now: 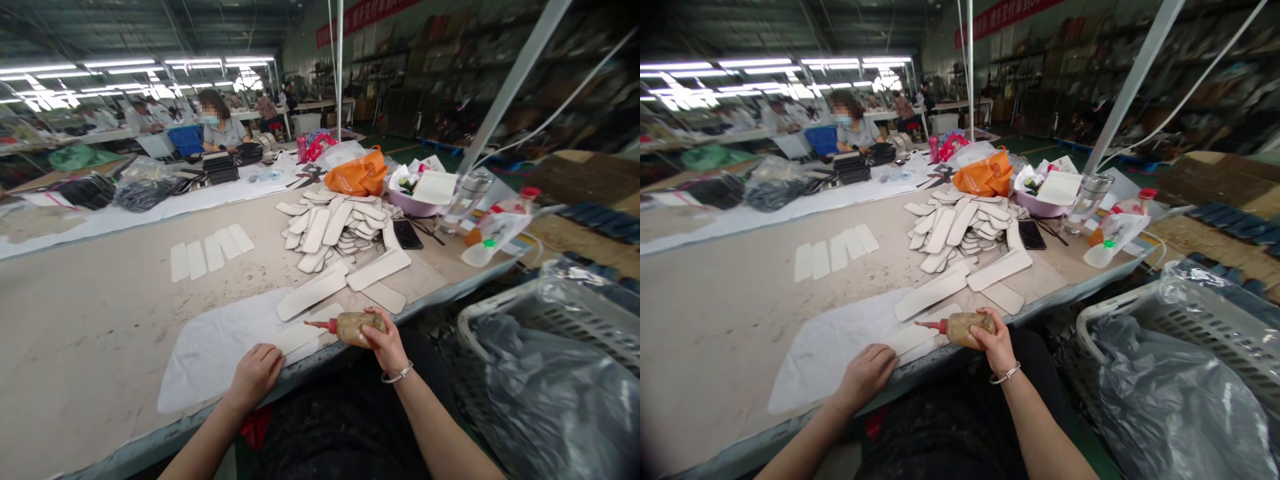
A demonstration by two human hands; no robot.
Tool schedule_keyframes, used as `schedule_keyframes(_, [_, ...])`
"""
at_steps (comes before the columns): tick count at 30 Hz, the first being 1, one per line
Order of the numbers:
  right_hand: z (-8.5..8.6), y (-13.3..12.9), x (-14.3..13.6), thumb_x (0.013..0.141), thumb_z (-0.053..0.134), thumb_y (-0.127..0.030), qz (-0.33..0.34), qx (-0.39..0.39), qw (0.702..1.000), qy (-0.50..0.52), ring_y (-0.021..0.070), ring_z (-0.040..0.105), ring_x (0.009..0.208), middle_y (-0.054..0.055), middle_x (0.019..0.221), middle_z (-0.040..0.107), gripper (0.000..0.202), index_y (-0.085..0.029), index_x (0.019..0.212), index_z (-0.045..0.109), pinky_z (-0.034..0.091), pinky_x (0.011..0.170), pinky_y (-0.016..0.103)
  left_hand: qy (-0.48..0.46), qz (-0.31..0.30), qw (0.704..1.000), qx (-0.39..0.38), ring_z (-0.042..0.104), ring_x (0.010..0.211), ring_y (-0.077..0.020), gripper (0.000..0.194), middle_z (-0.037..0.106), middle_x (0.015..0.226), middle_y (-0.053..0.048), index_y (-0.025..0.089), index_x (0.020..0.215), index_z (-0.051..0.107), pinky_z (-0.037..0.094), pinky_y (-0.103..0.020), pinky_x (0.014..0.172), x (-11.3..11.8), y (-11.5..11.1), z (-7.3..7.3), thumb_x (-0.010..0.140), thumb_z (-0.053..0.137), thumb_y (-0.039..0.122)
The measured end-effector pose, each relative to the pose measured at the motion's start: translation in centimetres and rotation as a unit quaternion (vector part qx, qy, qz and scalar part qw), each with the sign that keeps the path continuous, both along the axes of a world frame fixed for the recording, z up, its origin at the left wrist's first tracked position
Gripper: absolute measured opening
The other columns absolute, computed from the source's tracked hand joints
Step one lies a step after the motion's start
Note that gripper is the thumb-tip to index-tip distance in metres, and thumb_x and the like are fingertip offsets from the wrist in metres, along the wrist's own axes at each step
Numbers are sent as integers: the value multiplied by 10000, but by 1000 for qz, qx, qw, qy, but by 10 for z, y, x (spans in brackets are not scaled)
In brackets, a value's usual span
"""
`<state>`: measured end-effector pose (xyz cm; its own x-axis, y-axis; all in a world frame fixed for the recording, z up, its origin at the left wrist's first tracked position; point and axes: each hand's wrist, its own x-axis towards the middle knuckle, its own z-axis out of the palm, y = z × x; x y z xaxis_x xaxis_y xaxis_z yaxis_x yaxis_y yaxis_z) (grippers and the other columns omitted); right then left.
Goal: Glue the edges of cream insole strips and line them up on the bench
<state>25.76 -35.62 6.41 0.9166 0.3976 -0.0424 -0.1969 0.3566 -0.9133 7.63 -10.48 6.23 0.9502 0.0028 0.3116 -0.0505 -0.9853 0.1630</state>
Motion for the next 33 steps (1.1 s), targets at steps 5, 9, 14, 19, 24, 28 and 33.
schedule_keyframes(5, [4, 13, -18, 655, 717, -321, -18, -152, 977, -147, 224, 570, 909, 62, 1044, 569, 420, -202, 1011, 528, 483, 806, 371, -59, -10, 995, -74, 536, 954, -188, 216, 587, 1015, -97, 174, 1024, 590, 476, -346, 852, -18, 17, -10, 826, 505, 158])
schedule_keyframes(9, [17, 27, -37, 710, 674, -313, -16, -223, 936, -273, 224, 570, 921, 72, 1023, 571, 385, -205, 1038, 505, 483, 817, 381, -39, -40, 994, -91, 534, 941, -181, 236, 606, 1007, -80, 189, 1039, 597, 476, -349, 850, -28, 34, -13, 823, 514, 142])
schedule_keyframes(14, [29, 50, -60, 735, 658, -284, 27, -280, 871, -404, 219, 547, 908, 64, 971, 563, 362, -216, 1053, 499, 475, 802, 371, -39, -70, 992, -103, 529, 907, -165, 228, 615, 978, -68, 197, 1029, 604, 478, -327, 813, -30, 38, -17, 824, 523, 140])
schedule_keyframes(19, [28, 65, -73, 754, 632, -251, 102, -284, 845, -442, 214, 533, 884, 65, 941, 554, 352, -214, 1072, 486, 473, 794, 365, -34, -63, 991, -113, 518, 910, -163, 207, 616, 966, -60, 196, 1001, 609, 470, -323, 811, -31, 36, -18, 824, 521, 133])
schedule_keyframes(24, [27, 67, -75, 752, 629, -237, 125, -296, 837, -443, 216, 523, 885, 69, 937, 548, 352, -209, 1072, 486, 469, 794, 365, -27, -60, 992, -104, 521, 900, -160, 208, 617, 959, -56, 199, 1002, 610, 468, -322, 810, -32, 36, -18, 823, 525, 138])
schedule_keyframes(28, [29, 64, -72, 740, 631, -202, 114, -300, 837, -443, 213, 523, 895, 64, 938, 557, 357, -208, 1064, 480, 465, 805, 358, -31, -58, 993, -93, 529, 891, -162, 210, 618, 951, -63, 198, 1011, 612, 476, -322, 801, -31, 35, -16, 827, 519, 156])
schedule_keyframes(33, [27, 49, -60, 759, 624, -246, 60, -340, 838, -422, 204, 530, 867, 57, 924, 549, 325, -209, 1053, 492, 471, 785, 352, -38, -61, 995, -73, 538, 888, -158, 206, 618, 955, -66, 198, 1007, 618, 483, -319, 807, -30, 35, -15, 829, 520, 168])
